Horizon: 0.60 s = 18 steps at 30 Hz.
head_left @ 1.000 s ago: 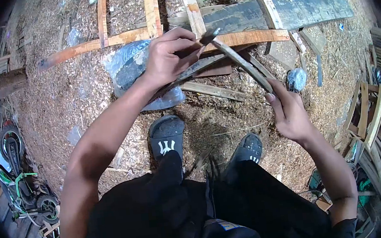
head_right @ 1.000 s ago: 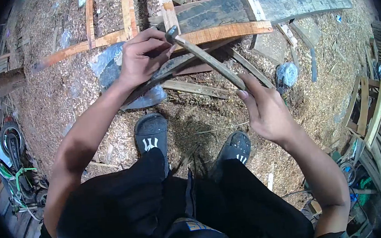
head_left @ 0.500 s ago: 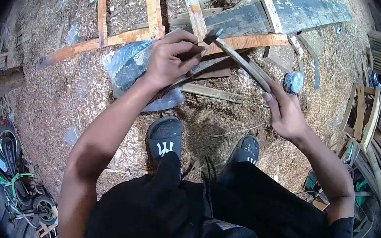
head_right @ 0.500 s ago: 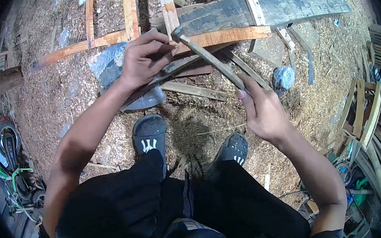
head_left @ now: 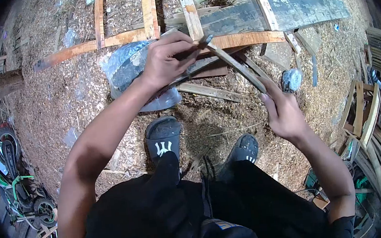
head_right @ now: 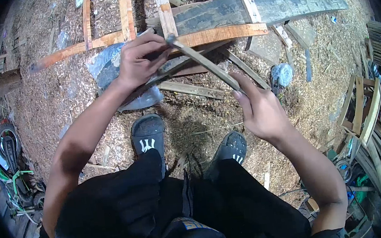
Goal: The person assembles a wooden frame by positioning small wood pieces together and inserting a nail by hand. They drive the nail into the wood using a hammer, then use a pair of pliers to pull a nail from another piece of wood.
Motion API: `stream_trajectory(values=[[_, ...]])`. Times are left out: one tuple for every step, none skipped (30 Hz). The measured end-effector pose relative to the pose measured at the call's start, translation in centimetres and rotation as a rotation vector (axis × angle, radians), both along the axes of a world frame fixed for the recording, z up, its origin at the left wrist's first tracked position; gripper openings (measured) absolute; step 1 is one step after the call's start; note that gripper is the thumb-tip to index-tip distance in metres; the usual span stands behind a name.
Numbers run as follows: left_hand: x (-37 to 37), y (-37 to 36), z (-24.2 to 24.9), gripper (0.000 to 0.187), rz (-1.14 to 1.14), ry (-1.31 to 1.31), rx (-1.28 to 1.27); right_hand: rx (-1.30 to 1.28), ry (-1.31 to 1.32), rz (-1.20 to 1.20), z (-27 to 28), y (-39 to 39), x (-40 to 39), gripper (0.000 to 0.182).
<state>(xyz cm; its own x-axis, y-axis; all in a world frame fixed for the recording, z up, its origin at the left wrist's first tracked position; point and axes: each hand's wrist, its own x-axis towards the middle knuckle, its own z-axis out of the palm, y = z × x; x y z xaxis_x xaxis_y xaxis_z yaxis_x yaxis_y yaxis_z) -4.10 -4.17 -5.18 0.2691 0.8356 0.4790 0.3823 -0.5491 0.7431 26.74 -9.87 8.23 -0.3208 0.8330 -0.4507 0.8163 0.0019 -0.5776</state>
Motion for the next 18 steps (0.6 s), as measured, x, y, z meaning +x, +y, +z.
stream_trajectory(values=[[-0.2,-0.4,0.2,0.020,0.010,0.034,-0.068,-0.078,-0.028,-0.048,0.1,0.4,-0.1,0.041],[-0.2,-0.3,0.2,0.020,0.008,0.038,-0.066,-0.156,-0.054,-0.097,0.0,0.6,-0.3,0.041],[0.0,-0.3,0.3,0.020,0.017,0.033,-0.039,-0.058,-0.015,-0.107,-0.4,0.3,0.1,0.039],[0.1,-0.5,0.4,0.019,0.026,0.026,-0.016,-0.063,-0.013,-0.106,-0.4,0.3,0.3,0.039],[0.1,-0.7,0.5,0.019,0.044,0.071,-0.066,-0.029,-0.004,-0.098,-0.1,0.4,0.4,0.038],[0.1,-0.8,0.5,0.019,0.044,0.069,-0.065,0.011,0.004,-0.089,0.2,0.7,0.5,0.038],[0.1,-0.8,0.5,0.019,0.054,0.080,-0.016,0.018,0.009,-0.078,0.0,0.8,0.7,0.038],[0.2,-0.8,0.6,0.019,0.065,0.092,0.030,0.019,0.008,-0.078,-0.1,0.8,0.8,0.038],[0.2,-0.9,0.6,0.019,0.064,0.092,0.032,0.028,0.009,-0.084,-0.2,0.7,0.8,0.038],[0.2,-0.8,0.7,0.019,0.060,0.106,0.053,0.038,0.011,-0.091,-0.3,0.7,0.8,0.038],[0.2,-0.8,0.8,0.019,0.055,0.119,0.074,0.039,0.013,-0.092,-0.2,0.7,0.7,0.038],[0.1,-0.9,0.8,0.019,0.053,0.121,0.074,0.003,0.004,-0.103,0.1,0.7,0.5,0.038],[0.1,-0.9,0.9,0.020,0.046,0.150,0.100,-0.034,-0.006,-0.113,0.3,0.7,0.4,0.038],[0.0,-0.9,0.9,0.021,0.039,0.178,0.125,-0.035,-0.006,-0.114,-0.2,0.4,0.7,0.038],[0.0,-0.9,0.8,0.021,0.040,0.178,0.125,0.042,0.009,-0.060,-0.9,0.1,1.1,0.038],[0.0,-0.9,0.6,0.024,0.017,0.173,0.129,0.119,0.025,-0.005,-1.2,-0.1,1.3,0.039],[-0.1,-0.9,0.5,0.027,-0.005,0.169,0.134,0.119,0.025,-0.005,-1.2,-0.2,1.4,0.039],[-0.1,-0.8,0.5,0.027,-0.004,0.169,0.134,0.063,0.020,-0.005,-1.0,-0.3,1.3,0.039]])
